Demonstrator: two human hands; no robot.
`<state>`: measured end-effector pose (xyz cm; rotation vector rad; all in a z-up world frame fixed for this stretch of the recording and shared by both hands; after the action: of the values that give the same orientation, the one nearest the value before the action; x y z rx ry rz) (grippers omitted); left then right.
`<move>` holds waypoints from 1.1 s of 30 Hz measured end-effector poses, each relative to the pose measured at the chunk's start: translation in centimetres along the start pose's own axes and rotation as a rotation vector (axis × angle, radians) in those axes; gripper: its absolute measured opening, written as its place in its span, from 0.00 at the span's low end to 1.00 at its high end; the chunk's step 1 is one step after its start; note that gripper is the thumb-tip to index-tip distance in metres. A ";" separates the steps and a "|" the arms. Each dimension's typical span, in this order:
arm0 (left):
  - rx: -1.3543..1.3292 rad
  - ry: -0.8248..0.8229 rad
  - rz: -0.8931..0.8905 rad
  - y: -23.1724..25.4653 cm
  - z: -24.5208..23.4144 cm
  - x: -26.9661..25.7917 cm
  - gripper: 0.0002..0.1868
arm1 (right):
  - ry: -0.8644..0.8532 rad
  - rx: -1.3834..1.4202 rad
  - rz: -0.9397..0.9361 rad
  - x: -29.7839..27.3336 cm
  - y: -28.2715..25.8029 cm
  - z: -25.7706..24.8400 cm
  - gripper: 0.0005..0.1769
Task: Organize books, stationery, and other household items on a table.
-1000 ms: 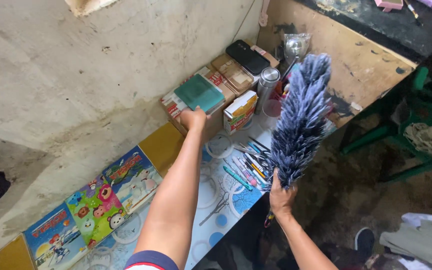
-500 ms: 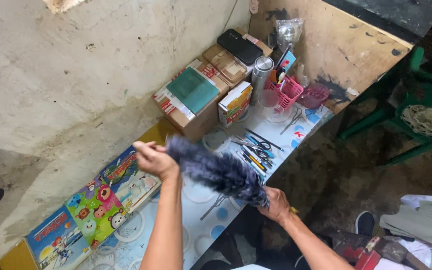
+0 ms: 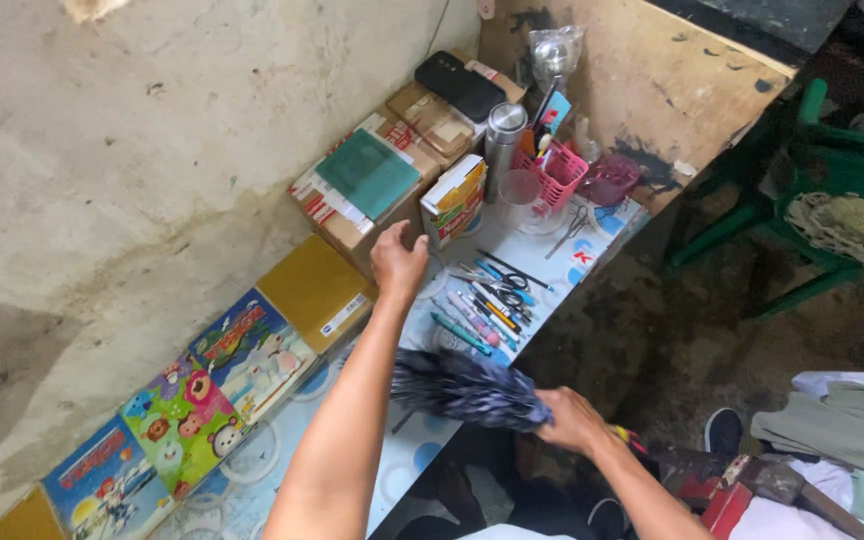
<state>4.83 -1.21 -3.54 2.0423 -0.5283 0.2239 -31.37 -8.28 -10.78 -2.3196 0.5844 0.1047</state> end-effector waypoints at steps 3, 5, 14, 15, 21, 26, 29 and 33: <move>-0.025 -0.102 -0.104 2.1 2.5 0.8 0.32 | 0.129 0.195 0.080 -3.1 6.2 -0.1 0.20; -0.012 -0.084 -0.100 3.0 4.1 1.0 0.38 | 0.204 0.238 0.215 -5.0 9.9 -0.1 0.18; 0.202 0.034 -0.079 4.6 6.4 0.7 0.33 | 0.612 0.509 0.341 -6.5 17.8 -3.4 0.13; 0.171 0.057 -0.029 4.4 6.5 0.7 0.30 | 0.632 0.495 0.325 -5.8 16.9 -4.4 0.12; 0.033 -0.034 -0.014 1.9 6.1 0.2 0.28 | 0.667 -0.566 -0.365 -1.9 15.2 -4.0 0.18; -0.020 0.107 0.063 5.2 0.7 -1.3 0.29 | 0.681 -0.019 -0.101 0.6 9.6 -4.5 0.15; -0.110 0.119 -0.077 7.1 -2.0 -1.5 0.28 | 0.581 0.506 0.174 1.9 6.0 -3.2 0.13; -0.396 0.137 -0.209 7.9 -4.4 -1.8 0.25 | 0.575 0.271 0.075 3.7 3.9 0.7 0.18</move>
<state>-0.08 -0.36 4.18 1.6671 -0.2467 0.1205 -29.71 -11.66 -14.68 -2.0500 0.9046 -0.5896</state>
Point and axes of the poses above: each hand's wrist, its own x-axis towards the middle knuckle, its own z-axis out of the palm, y = z × x, the point moved 5 cm from there along x, towards the middle knuckle, and after that the axes turned 5 degrees about y, right-handed, at the moved point
